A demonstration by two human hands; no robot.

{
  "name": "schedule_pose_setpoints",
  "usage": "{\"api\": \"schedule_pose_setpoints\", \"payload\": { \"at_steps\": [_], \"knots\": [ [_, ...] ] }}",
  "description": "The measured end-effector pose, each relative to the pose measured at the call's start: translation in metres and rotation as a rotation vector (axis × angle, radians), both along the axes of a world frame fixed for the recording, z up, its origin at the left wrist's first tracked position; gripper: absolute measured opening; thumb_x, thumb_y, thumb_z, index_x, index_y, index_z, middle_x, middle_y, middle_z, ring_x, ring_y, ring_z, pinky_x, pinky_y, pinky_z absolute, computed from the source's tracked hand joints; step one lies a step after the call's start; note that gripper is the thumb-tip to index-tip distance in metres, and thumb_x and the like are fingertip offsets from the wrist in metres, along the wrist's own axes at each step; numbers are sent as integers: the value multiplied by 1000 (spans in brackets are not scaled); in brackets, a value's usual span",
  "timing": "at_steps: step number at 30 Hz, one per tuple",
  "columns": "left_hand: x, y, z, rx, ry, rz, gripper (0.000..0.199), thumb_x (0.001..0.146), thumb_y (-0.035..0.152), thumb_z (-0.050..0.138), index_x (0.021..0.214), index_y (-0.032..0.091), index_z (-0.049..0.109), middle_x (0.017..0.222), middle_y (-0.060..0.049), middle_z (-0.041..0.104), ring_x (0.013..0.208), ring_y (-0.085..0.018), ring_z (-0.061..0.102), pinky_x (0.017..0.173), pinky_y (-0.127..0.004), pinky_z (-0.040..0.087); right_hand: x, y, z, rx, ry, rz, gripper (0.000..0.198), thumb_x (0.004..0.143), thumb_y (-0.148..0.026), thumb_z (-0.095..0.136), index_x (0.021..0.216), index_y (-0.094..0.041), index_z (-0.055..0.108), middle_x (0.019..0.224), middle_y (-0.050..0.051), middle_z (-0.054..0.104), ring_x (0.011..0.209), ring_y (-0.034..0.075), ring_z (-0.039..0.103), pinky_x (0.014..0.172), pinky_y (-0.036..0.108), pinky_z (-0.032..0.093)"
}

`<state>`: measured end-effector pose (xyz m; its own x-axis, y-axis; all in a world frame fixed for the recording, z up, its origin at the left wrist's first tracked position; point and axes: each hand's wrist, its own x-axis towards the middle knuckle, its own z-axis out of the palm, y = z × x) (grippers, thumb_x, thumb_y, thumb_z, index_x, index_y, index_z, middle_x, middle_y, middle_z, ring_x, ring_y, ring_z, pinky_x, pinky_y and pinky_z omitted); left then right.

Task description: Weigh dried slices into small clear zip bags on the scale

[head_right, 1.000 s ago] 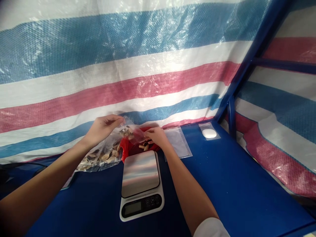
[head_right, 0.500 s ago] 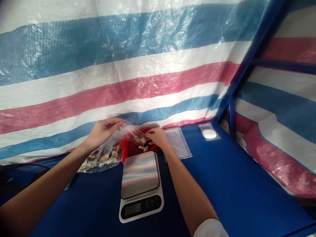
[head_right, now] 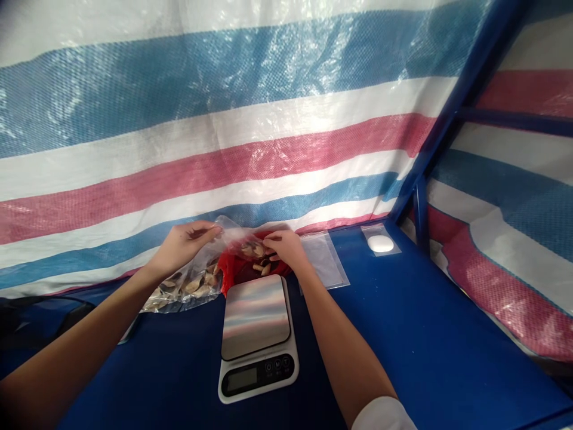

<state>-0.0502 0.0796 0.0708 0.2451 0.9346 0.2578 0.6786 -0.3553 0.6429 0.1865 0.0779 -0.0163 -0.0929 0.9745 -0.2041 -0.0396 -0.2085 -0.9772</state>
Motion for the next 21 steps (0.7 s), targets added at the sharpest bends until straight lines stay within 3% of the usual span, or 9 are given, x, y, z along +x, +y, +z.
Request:
{"api": "schedule_pose_setpoints", "payload": {
  "at_steps": [7,15,21],
  "knots": [
    [7,0,4,-9,-18,-9,48,84,66,63,88,20,75,87,-7,78,84,-25,70,79,-35,52,0,1,-2,-54,122,13,10,85,-13,74,95,-16,74,74,4,75,70,15,73,51,18,58],
    [1,2,2,31,-33,32,47,84,66,65,87,21,76,86,-6,77,81,-23,70,77,-33,54,1,0,-1,-39,52,-12,5,86,-13,72,82,-16,74,71,3,74,65,13,71,50,17,57],
    [9,-3,6,3,-18,24,48,84,67,64,82,20,75,88,-8,78,84,-24,70,81,-35,54,2,-1,0,-21,106,11,4,87,-18,73,86,-16,76,77,5,77,70,14,73,57,18,60]
  ]
}}
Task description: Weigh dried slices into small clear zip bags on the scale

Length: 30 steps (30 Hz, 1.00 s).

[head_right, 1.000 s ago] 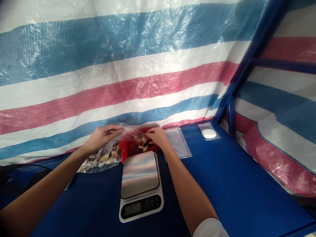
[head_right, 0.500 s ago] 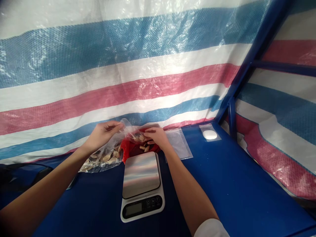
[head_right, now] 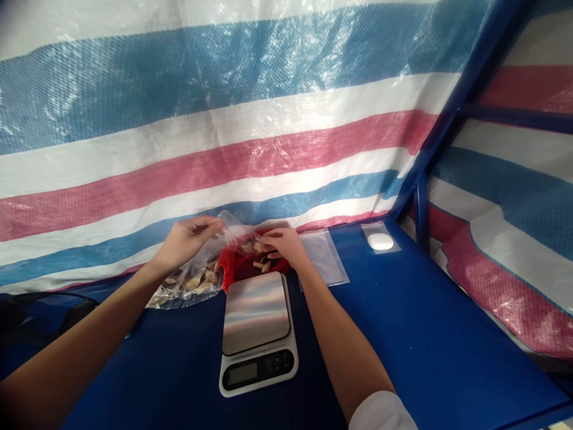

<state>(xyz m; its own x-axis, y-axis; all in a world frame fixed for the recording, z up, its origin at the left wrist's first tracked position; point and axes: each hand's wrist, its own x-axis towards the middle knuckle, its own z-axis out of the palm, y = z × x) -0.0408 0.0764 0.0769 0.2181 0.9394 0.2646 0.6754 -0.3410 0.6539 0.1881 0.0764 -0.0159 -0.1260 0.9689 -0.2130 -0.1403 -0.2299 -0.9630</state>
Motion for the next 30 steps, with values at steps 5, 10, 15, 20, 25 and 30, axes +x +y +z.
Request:
{"api": "schedule_pose_setpoints", "payload": {
  "at_steps": [5,10,15,20,25,30],
  "knots": [
    [2,-1,0,2,-11,6,50,84,69,63,81,20,74,89,-8,78,85,-25,71,83,-35,54,2,-1,2,-14,10,-1,7,84,-18,77,90,-15,75,80,5,77,73,14,73,57,18,60],
    [0,0,-1,7,-29,31,51,83,70,64,86,21,75,86,-7,78,83,-25,71,81,-35,55,1,-1,1,-1,-63,-50,5,83,-11,74,87,-15,74,78,5,76,70,14,72,54,19,60],
    [1,-2,-1,3,-30,27,48,84,68,64,82,21,75,87,-7,78,85,-25,71,84,-36,55,-1,-2,3,41,-85,-77,3,84,-15,73,85,-16,75,77,4,76,68,14,72,54,20,61],
    [2,-3,-2,-20,-29,0,49,84,68,63,82,20,75,88,-8,79,87,-25,71,86,-36,55,-2,-2,6,4,-52,-20,4,84,-16,72,82,-17,76,72,3,74,67,14,71,55,19,60],
    [-3,0,-4,-1,-34,56,54,84,72,62,88,20,75,88,-8,79,82,-25,71,81,-36,56,-3,0,3,63,-178,-76,9,83,-14,71,76,-18,76,69,2,73,63,14,69,52,20,58],
    [-4,-1,-5,-31,-79,38,53,83,71,63,90,19,74,88,-8,79,81,-24,72,81,-37,57,-5,0,1,35,-88,-57,6,82,-17,71,83,-18,77,74,3,74,68,15,70,52,20,59]
  ]
}}
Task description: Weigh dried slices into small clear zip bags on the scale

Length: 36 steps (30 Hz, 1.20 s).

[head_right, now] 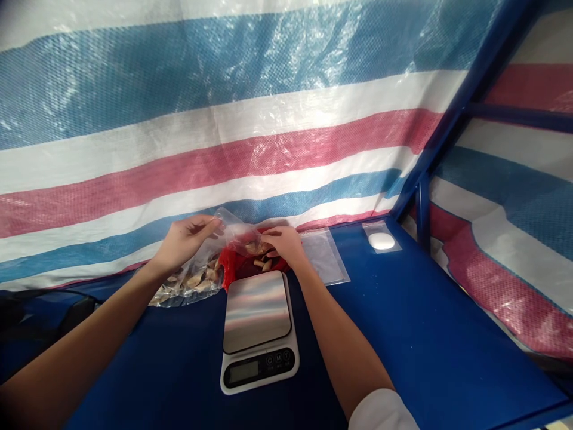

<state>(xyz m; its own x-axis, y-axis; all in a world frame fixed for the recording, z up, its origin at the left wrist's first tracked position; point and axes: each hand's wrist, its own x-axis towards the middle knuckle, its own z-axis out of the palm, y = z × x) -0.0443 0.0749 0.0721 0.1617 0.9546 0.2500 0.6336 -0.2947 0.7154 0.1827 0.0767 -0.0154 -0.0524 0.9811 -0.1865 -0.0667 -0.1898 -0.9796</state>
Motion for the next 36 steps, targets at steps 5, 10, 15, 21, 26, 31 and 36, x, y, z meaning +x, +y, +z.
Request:
{"api": "schedule_pose_setpoints", "payload": {
  "at_steps": [5,10,15,21,26,31,36],
  "knots": [
    [-2,2,-2,17,-7,18,50,83,70,64,89,21,75,85,-7,78,82,-25,72,79,-35,57,-1,-1,0,-1,-17,-11,8,82,-16,69,81,-18,77,73,3,73,70,15,70,52,19,59],
    [-3,2,-2,11,-17,5,50,83,70,64,88,21,74,82,-7,77,80,-24,72,78,-34,57,-3,-3,6,-15,21,8,9,80,-14,68,77,-18,76,70,1,73,68,14,70,54,19,59],
    [-5,-1,-4,-65,55,-35,48,82,68,66,86,21,74,88,-7,79,82,-24,73,77,-33,55,-1,-3,9,-51,79,-25,13,82,-12,66,73,-17,74,70,1,73,65,12,68,54,18,58],
    [-20,2,-15,-144,148,-29,44,76,65,70,86,22,77,93,-6,80,85,-27,73,75,-33,53,2,-1,2,-29,65,-36,10,84,-14,67,78,-17,73,74,3,74,67,13,70,54,19,60],
    [-17,0,-13,-101,140,-11,37,80,58,68,82,23,76,86,-5,79,79,-24,71,71,-31,52,-6,-2,-6,45,43,38,16,82,-18,74,98,-18,72,85,3,75,76,18,74,53,23,62],
    [-19,1,-11,-68,168,-23,37,82,57,64,78,22,75,80,-4,78,76,-23,70,68,-31,50,-6,0,-10,53,29,57,17,80,-12,73,96,-17,72,81,2,74,73,16,74,54,21,62],
    [-21,4,-11,-12,211,13,38,81,57,66,78,21,75,78,-5,77,72,-23,68,65,-31,47,-7,1,-7,75,24,31,15,78,-13,76,92,-18,75,78,1,74,70,15,73,52,20,61]
  ]
}}
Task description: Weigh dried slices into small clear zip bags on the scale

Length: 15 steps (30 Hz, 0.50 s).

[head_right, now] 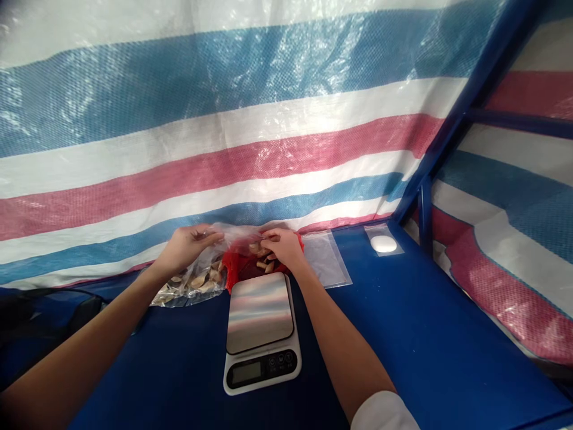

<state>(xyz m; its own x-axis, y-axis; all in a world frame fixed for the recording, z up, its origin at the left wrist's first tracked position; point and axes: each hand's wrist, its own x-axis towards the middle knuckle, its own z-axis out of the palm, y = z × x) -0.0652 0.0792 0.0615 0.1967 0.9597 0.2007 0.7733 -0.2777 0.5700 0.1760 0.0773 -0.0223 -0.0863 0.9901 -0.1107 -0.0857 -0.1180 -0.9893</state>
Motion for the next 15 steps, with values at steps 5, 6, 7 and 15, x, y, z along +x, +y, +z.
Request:
{"api": "schedule_pose_setpoints", "payload": {
  "at_steps": [5,6,7,15],
  "knots": [
    [-1,2,2,3,-50,-27,37,79,57,69,81,22,78,85,-6,80,78,-25,70,68,-32,50,-5,-3,0,-44,105,63,12,80,-15,75,92,-17,76,77,2,76,67,15,73,54,21,62],
    [-2,3,2,12,-49,-24,37,78,58,69,80,22,78,83,-6,79,77,-25,70,67,-31,50,-6,-2,-1,-38,84,56,11,80,-13,75,90,-17,76,77,2,76,67,15,73,52,20,61],
    [-4,3,2,23,-47,-21,38,78,59,70,79,22,78,80,-5,79,75,-25,69,66,-31,50,-6,-2,-2,-31,55,44,10,79,-12,75,88,-17,76,75,2,76,66,15,73,51,20,60],
    [3,-6,0,62,-167,-25,50,76,66,73,96,21,79,95,-9,80,86,-27,72,77,-34,56,-9,-1,-14,121,-156,11,5,79,-17,76,83,-20,78,70,2,74,65,16,72,49,20,59]
  ]
}}
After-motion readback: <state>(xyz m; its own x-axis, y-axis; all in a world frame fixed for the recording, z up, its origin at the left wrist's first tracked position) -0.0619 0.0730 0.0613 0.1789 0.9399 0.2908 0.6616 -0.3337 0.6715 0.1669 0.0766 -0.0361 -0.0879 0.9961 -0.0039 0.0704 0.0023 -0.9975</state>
